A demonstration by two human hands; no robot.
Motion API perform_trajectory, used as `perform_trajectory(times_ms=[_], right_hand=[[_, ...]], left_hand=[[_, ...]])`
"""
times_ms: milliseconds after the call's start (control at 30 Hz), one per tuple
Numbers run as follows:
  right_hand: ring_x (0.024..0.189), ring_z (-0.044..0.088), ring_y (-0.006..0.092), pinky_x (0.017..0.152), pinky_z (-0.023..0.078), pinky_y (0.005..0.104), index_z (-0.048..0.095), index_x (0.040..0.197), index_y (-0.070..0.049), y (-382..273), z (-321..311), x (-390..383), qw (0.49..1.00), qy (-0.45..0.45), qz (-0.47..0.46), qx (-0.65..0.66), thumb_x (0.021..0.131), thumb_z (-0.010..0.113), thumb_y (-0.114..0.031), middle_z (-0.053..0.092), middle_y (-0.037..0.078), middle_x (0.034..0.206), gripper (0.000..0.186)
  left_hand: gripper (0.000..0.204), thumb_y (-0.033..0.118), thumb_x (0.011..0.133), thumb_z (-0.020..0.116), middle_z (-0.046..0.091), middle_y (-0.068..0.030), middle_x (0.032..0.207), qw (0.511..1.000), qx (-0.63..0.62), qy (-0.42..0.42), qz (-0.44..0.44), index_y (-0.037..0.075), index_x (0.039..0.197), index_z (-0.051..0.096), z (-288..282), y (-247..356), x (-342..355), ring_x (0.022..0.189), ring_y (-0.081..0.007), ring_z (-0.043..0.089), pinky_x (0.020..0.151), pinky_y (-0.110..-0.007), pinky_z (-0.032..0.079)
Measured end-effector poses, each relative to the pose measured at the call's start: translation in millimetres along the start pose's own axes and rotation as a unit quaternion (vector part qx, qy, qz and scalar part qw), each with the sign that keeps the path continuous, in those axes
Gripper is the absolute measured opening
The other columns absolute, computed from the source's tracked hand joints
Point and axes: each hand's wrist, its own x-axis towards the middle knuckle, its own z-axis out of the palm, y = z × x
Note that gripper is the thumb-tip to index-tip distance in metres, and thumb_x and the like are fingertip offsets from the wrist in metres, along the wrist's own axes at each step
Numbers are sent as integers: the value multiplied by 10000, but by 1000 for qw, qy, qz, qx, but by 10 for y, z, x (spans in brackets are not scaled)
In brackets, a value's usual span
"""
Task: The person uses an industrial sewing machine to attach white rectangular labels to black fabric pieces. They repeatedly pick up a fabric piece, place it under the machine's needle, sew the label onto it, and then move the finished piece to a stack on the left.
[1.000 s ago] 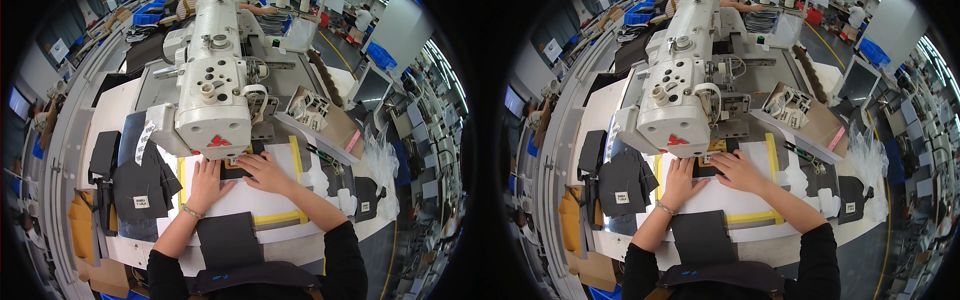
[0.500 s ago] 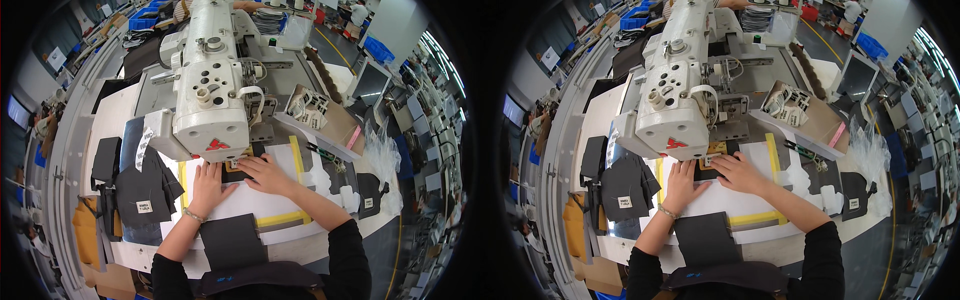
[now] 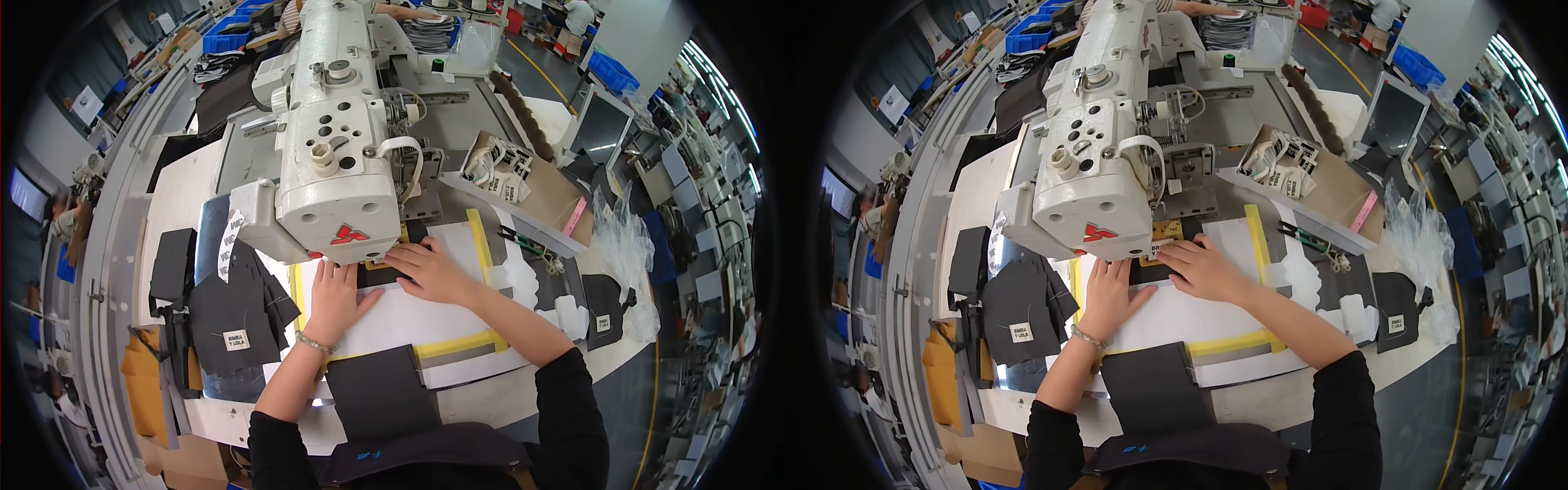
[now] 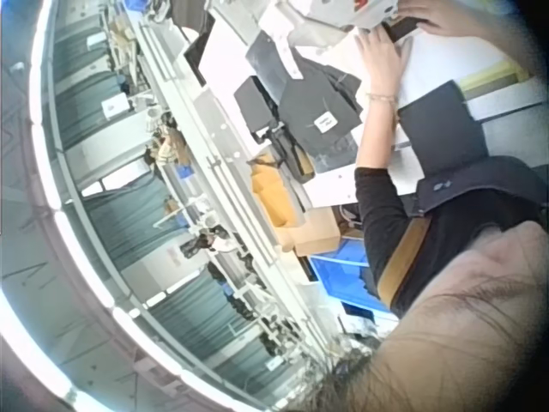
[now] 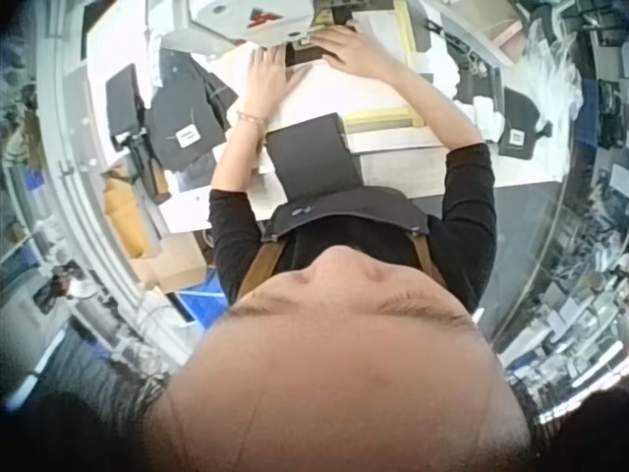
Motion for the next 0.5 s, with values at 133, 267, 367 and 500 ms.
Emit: perform_trajectory(times_ms=[133,267,367,500], right_hand=[[1197,519,185,1013,331,416,615,1213,-98,80,8,72,1000,11,5,-4,870,631,-232,601,36,1257,368],[1210,496,184,1006,326,431,596,1251,-99,96,0,82,1000,1,-1,-27,882,613,-233,581,32,1299,393],[1208,494,186,1004,325,437,604,1242,-100,59,4,61,999,-1,13,-30,879,616,-225,586,28,1291,384],[1194,501,183,993,333,435,621,1216,-88,26,26,52,999,29,7,-44,871,624,-212,602,27,1264,367]], left_hand=[[674,450,806,685,579,-212,1199,1000,-13,15,3,-82,1204,570,-10,-19,95,1144,-389,503,1050,-460,359],[658,452,815,673,587,-209,1197,1000,-11,12,-2,-78,1194,577,9,-17,101,1150,-385,503,1051,-460,356],[653,454,822,663,589,-211,1193,1000,-5,18,5,-77,1192,579,-17,-10,93,1149,-387,503,1043,-460,362],[647,448,821,665,591,-213,1183,1000,4,4,-11,-79,1186,580,3,-9,63,1153,-390,499,1042,-460,363]])
